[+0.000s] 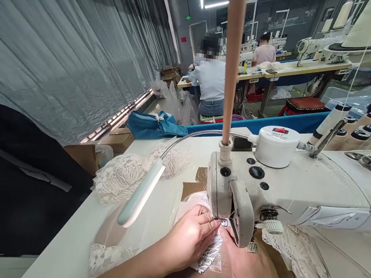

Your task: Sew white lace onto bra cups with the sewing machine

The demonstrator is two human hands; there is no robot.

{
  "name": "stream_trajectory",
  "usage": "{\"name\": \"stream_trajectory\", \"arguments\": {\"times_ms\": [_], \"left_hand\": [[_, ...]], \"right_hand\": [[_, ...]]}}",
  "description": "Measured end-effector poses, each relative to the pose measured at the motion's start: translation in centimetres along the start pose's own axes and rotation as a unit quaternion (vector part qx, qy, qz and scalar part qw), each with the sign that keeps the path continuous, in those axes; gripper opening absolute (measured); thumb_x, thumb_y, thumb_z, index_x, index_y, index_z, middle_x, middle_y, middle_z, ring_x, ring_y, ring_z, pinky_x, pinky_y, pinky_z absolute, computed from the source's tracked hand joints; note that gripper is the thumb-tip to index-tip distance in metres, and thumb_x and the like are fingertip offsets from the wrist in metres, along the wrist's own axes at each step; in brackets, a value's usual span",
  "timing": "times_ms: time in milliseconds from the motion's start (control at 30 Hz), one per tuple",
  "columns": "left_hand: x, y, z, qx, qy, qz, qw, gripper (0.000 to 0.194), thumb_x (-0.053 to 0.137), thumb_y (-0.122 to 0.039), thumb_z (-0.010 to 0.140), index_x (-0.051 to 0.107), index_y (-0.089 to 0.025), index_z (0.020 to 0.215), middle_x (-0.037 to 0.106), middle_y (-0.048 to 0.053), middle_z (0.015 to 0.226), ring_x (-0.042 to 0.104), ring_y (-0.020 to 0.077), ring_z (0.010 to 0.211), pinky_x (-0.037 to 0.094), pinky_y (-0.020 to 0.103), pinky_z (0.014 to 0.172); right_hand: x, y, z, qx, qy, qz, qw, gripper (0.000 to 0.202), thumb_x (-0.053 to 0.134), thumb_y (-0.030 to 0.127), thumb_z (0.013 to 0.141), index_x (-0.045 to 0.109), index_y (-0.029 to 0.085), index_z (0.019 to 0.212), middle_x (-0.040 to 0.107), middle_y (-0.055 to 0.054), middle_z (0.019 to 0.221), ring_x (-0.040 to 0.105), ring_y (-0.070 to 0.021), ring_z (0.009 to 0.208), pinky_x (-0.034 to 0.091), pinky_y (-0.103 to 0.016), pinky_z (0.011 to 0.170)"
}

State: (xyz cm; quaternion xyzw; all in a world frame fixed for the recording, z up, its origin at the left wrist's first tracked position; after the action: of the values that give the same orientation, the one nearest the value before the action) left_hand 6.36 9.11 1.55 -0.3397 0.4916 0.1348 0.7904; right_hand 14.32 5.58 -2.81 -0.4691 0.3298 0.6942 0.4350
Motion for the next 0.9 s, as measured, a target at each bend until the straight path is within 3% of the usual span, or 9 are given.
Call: {"name": "stream_trajectory", "arguments": {"times_ms": [367, 567, 733, 900], "left_hand": [[-0.4, 0.5, 0.2, 0.004, -0.019, -0.019, 1.000, 0.025, 0.045, -0.016, 0.092, 0.065, -0.012, 0.106, 0.065, 0.015, 0.112, 0.057, 0.0217, 0.089, 0.048, 0.035, 0.079], [-0.4, 1.0, -0.2, -0.041, -0.001, 0.057, 0.998, 0.034, 0.047, -0.023, 0.092, 0.060, -0.016, 0.122, 0.059, 0.012, 0.129, 0.054, 0.0264, 0.102, 0.046, 0.041, 0.083], [-0.1, 1.4, -1.0, -0.070, 0.025, 0.094, 0.993, 0.046, 0.046, -0.039, 0.092, 0.051, -0.021, 0.134, 0.049, 0.007, 0.141, 0.037, 0.0384, 0.129, 0.036, 0.054, 0.098], [-0.5, 1.9, -2.0, -0.135, 0.050, 0.121, 0.982, 0.054, 0.040, -0.050, 0.094, 0.048, -0.019, 0.138, 0.044, 0.010, 0.146, 0.032, 0.0434, 0.133, 0.031, 0.059, 0.104]], "right_hand": [[-0.2, 0.3, -0.1, -0.018, 0.009, -0.005, 1.000, 0.063, 0.033, -0.004, 0.075, 0.063, 0.024, 0.123, 0.068, -0.009, 0.114, 0.069, -0.0222, 0.087, 0.054, -0.027, 0.055], [0.0, 0.1, -0.1, -0.011, 0.021, 0.031, 0.999, 0.061, 0.033, -0.002, 0.075, 0.062, 0.025, 0.122, 0.067, -0.007, 0.113, 0.067, -0.0175, 0.072, 0.048, -0.025, 0.047], [-0.6, 0.3, 0.1, -0.022, 0.001, 0.053, 0.998, 0.060, 0.034, -0.003, 0.073, 0.063, 0.022, 0.119, 0.067, -0.007, 0.108, 0.067, -0.0204, 0.079, 0.053, -0.030, 0.057], [-1.1, 0.7, 0.4, -0.052, 0.009, 0.038, 0.998, 0.056, 0.034, -0.003, 0.075, 0.063, 0.018, 0.119, 0.066, -0.008, 0.094, 0.067, -0.0205, 0.074, 0.056, -0.033, 0.061]]}}
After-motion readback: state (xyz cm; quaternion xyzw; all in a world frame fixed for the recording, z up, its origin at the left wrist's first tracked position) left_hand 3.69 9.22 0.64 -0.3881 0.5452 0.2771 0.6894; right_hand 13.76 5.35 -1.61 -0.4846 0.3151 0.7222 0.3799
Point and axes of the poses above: each hand's wrist, its own z-axis towards the middle knuckle, its own x-axis out of the palm, y = z × x, the point moved 10 cm from there along z, towards the middle knuckle
